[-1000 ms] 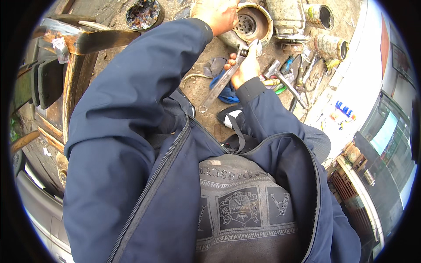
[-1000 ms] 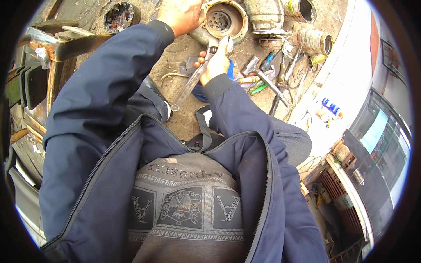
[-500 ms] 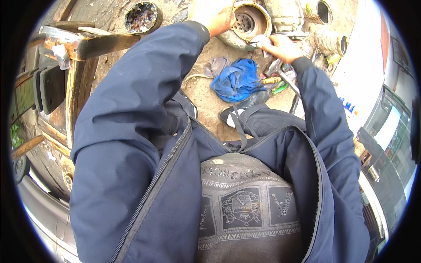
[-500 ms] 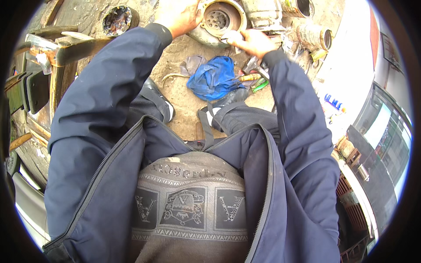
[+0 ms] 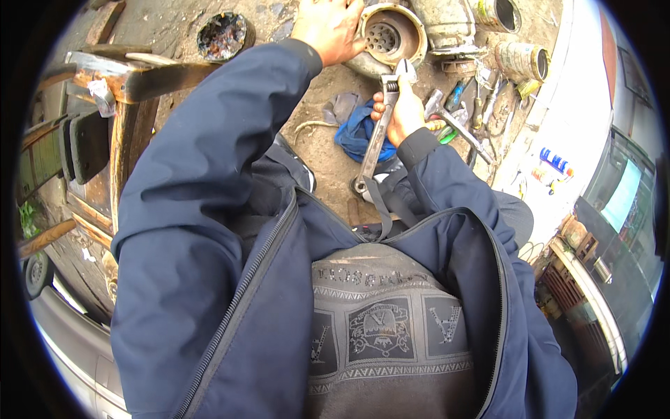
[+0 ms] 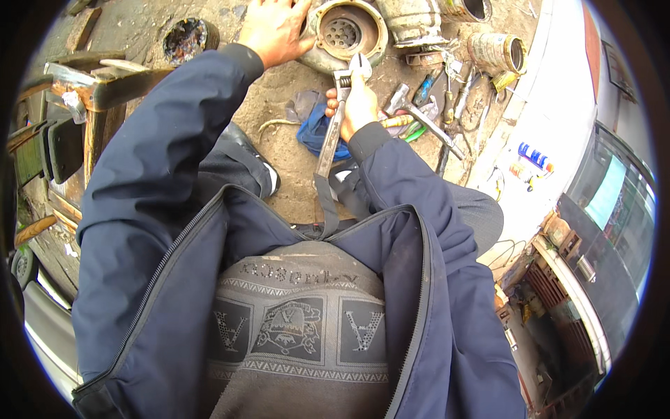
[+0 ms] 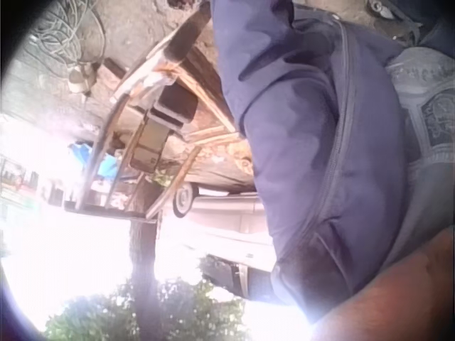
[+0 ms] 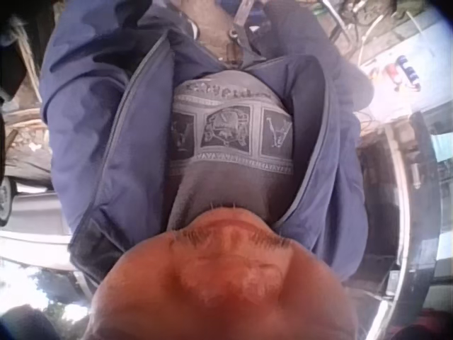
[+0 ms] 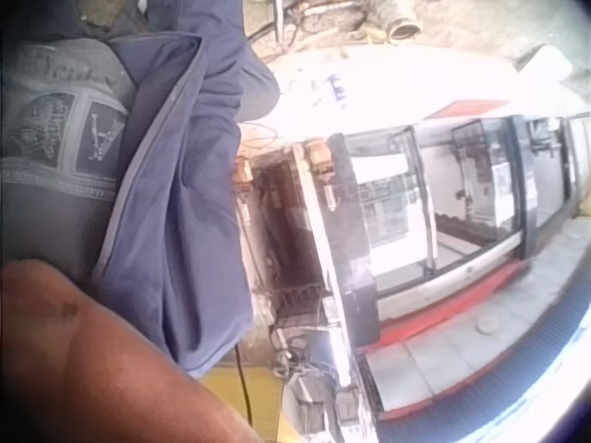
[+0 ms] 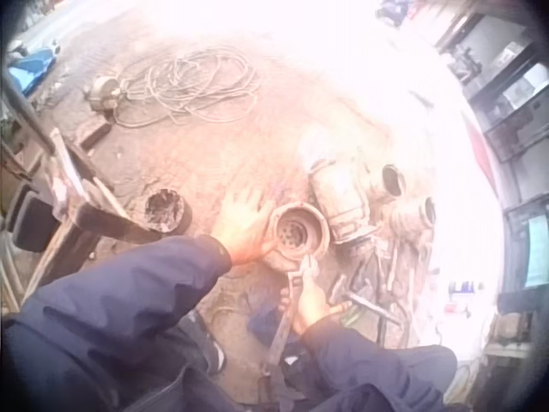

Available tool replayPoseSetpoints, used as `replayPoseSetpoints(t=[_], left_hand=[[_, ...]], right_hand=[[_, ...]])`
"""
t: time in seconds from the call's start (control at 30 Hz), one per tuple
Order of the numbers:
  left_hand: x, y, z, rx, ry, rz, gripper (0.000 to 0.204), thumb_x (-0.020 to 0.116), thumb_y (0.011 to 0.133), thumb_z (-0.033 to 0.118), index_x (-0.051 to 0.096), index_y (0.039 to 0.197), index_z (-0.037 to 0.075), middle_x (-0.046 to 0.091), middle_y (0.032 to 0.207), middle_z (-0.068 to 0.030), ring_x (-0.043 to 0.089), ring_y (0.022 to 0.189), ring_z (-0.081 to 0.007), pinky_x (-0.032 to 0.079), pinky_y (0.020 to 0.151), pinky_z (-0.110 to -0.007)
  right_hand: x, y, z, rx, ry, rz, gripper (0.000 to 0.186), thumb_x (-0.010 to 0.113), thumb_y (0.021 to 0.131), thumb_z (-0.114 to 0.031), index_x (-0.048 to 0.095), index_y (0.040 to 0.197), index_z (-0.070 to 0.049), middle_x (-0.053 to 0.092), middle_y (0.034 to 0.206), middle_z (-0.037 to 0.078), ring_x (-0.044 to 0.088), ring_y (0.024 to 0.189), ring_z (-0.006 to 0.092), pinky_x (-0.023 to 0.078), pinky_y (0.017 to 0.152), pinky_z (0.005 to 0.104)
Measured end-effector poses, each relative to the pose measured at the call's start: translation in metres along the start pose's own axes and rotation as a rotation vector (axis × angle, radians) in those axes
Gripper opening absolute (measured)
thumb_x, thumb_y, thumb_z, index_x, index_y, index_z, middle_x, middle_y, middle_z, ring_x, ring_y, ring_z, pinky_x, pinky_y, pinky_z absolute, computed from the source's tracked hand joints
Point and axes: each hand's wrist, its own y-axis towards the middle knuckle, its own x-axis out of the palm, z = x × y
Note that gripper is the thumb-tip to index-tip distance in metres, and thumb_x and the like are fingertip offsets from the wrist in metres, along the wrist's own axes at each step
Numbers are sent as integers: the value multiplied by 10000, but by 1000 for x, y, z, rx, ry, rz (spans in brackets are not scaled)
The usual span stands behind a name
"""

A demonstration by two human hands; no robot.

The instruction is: The person sits on the ground and uses a wrench to tighten bolts on a circular metal part. They repeatedly adjust the wrench and reposition the part while working.

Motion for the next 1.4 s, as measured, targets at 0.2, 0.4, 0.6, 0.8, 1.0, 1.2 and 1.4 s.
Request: replayPoseSetpoints(t=[0.2, 0.4, 0.6, 0.8, 1.0, 1.2, 1.4], left_hand=[[-14, 3, -2, 54, 50, -163, 733, 824, 722, 391, 599, 1342, 71, 605, 1253, -249, 561, 1213, -425, 428, 1025, -599], [-34, 16, -25, 112, 51, -469, 618, 831, 729, 285, 618, 1259, 47, 637, 1181, -241, 637, 1096, -397, 536, 895, -518], [-37, 4, -27, 98, 78, -290, 711, 834, 722, 351, 598, 1341, 92, 541, 1348, -252, 505, 1295, -433, 465, 999, -570], [-24, -1, -15, -46, 95, -193, 831, 833, 712, 491, 581, 1427, 149, 445, 1489, -288, 386, 1433, -441, 401, 1047, -623], [-17, -3, -12, -82, 129, -111, 557, 710, 828, 429, 677, 1303, 139, 576, 1354, -232, 500, 1320, -416, 419, 1017, -610], [-17, -3, -16, -112, 105, -182, 491, 692, 848, 414, 691, 1251, 133, 609, 1293, -227, 536, 1257, -406, 427, 996, -591], [-12, -9, -14, -80, 193, 24, 406, 674, 855, 408, 710, 1150, 131, 638, 1185, -196, 556, 1178, -412, 421, 946, -615]], right_hand=[[10, -10, 8, -130, -56, 88, 481, 500, 1067, -550, 553, 1074, -72, 625, 741, 94, 539, 559, 173, 457, 508, 335], [-24, -19, -26, -236, -682, 17, 515, 522, 1054, -524, 616, 1088, -18, 680, 742, 84, 556, 517, 113, 466, 464, 280], [-40, 4, -92, -554, -1644, -191, 563, 583, 1011, -536, 662, 1015, 21, 704, 802, 173, 681, 718, 278, 531, 663, 406], [1, 15, -137, -823, -2199, -398, 538, 570, 1002, -541, 669, 1021, -13, 711, 902, 255, 695, 896, 437, 538, 821, 524], [45, 14, -162, -1015, -2409, -663, 450, 708, 914, -486, 715, 947, -37, 709, 824, 207, 710, 819, 404, 566, 759, 495], [57, 41, -159, -1078, -2433, -858, 450, 734, 885, -491, 716, 950, -46, 693, 802, 202, 701, 809, 403, 556, 747, 491], [10, 29, -127, -878, -2091, -466, 593, 647, 932, -619, 715, 932, -30, 697, 776, 197, 711, 765, 362, 546, 686, 477]])
